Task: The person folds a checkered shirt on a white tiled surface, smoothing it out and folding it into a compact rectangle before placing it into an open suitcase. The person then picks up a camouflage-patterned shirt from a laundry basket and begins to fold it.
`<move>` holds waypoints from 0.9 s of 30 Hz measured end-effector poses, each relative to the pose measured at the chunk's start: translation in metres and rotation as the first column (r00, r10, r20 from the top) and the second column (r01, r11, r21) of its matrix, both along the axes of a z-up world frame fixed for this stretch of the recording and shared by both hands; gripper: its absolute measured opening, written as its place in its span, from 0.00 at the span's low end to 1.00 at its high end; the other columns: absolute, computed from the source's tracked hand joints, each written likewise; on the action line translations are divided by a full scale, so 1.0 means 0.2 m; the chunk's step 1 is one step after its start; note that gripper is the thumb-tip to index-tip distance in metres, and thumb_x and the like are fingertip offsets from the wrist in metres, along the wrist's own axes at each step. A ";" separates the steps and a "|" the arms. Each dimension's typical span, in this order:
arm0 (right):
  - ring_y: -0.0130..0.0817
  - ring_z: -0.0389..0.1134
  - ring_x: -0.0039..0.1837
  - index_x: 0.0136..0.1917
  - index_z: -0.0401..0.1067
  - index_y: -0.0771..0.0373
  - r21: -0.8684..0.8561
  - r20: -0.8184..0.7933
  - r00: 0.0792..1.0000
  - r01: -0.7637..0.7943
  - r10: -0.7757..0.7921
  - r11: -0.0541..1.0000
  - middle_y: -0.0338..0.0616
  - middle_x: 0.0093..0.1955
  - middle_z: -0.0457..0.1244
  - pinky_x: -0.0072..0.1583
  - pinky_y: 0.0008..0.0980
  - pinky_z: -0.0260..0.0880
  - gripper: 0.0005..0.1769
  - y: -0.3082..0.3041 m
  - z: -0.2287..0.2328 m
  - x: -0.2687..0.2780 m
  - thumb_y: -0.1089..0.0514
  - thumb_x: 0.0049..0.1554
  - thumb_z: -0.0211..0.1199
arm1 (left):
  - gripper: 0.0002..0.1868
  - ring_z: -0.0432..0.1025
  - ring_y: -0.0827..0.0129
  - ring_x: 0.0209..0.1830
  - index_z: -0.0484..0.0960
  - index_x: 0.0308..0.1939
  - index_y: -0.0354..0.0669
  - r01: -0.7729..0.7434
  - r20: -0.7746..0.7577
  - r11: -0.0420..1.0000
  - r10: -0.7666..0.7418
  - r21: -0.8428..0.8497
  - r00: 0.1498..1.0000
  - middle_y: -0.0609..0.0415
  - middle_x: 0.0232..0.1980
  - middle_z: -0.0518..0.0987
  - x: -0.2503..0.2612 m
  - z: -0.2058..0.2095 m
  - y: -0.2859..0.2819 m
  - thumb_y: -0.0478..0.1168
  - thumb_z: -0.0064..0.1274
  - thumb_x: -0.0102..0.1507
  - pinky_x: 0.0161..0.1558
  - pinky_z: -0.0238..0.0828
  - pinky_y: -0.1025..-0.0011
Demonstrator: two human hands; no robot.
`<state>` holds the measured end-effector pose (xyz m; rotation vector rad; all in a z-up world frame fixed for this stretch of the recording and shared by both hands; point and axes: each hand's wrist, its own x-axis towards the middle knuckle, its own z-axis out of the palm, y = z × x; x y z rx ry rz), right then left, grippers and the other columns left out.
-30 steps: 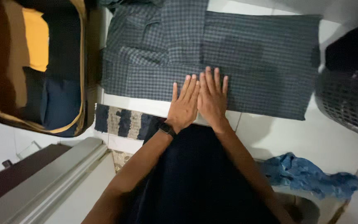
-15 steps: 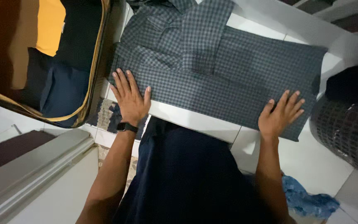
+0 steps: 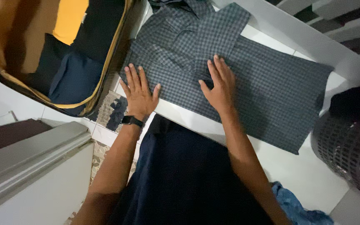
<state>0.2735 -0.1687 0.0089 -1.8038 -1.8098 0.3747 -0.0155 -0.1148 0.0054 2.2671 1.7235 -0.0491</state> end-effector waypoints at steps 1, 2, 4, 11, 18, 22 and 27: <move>0.56 0.53 0.78 0.73 0.67 0.70 0.016 0.049 0.999 0.019 -0.020 1.000 0.59 0.77 0.55 0.73 0.58 0.50 0.36 0.04 0.00 0.00 0.51 0.57 0.70 | 0.47 0.25 0.41 0.84 0.45 0.81 0.28 -0.006 -0.006 1.000 0.006 -0.012 1.000 0.30 0.84 0.35 0.01 0.00 0.00 0.63 0.33 0.72 0.75 0.18 0.33; 0.54 0.55 0.76 0.72 0.68 0.69 0.030 0.094 0.995 0.035 -0.038 0.999 0.56 0.76 0.57 0.71 0.58 0.52 0.35 0.06 0.00 0.00 0.51 0.57 0.71 | 0.47 0.24 0.41 0.84 0.44 0.81 0.28 -0.015 -0.015 1.000 0.015 -0.027 1.000 0.30 0.84 0.35 0.00 0.01 0.00 0.64 0.33 0.71 0.75 0.18 0.33; 0.51 0.58 0.73 0.70 0.71 0.66 0.043 0.131 0.991 0.031 -0.036 0.999 0.49 0.73 0.61 0.69 0.56 0.55 0.32 0.08 -0.02 0.02 0.50 0.57 0.72 | 0.47 0.24 0.42 0.84 0.44 0.81 0.30 -0.019 -0.019 0.999 0.018 -0.035 1.000 0.32 0.84 0.35 0.00 0.00 0.01 0.64 0.32 0.72 0.74 0.19 0.31; 0.44 0.61 0.68 0.64 0.76 0.57 0.013 0.141 0.990 0.007 -0.009 1.000 0.38 0.67 0.65 0.65 0.51 0.62 0.21 0.14 -0.03 0.14 0.52 0.60 0.73 | 0.47 0.23 0.44 0.84 0.44 0.82 0.32 -0.031 0.003 0.999 0.031 -0.041 1.000 0.34 0.85 0.33 -0.01 -0.01 0.00 0.65 0.31 0.72 0.74 0.20 0.28; 0.48 0.63 0.58 0.57 0.77 0.59 0.073 0.244 0.970 -0.004 -0.014 0.997 0.45 0.53 0.66 0.54 0.52 0.63 0.27 0.20 0.02 0.08 0.49 0.45 0.78 | 0.47 0.22 0.41 0.83 0.43 0.81 0.31 -0.017 -0.042 0.999 0.015 -0.041 0.999 0.32 0.84 0.32 0.00 -0.02 0.01 0.65 0.30 0.72 0.72 0.19 0.27; 0.51 0.65 0.58 0.56 0.76 0.63 -0.077 0.105 0.994 0.046 -0.038 0.996 0.50 0.55 0.66 0.56 0.52 0.67 0.20 0.26 -0.01 0.16 0.49 0.56 0.73 | 0.47 0.21 0.42 0.83 0.42 0.81 0.32 -0.030 -0.042 0.997 0.027 -0.067 0.999 0.32 0.83 0.32 0.00 -0.02 0.02 0.65 0.30 0.71 0.71 0.18 0.27; 0.55 0.70 0.58 0.58 0.72 0.73 -0.040 -0.343 0.921 0.184 -0.186 0.982 0.61 0.56 0.68 0.60 0.50 0.70 0.23 0.34 0.11 0.29 0.47 0.67 0.60 | 0.47 0.20 0.43 0.83 0.42 0.81 0.33 -0.028 -0.029 0.998 0.026 -0.060 0.999 0.34 0.84 0.31 0.00 -0.02 0.01 0.65 0.30 0.71 0.71 0.18 0.26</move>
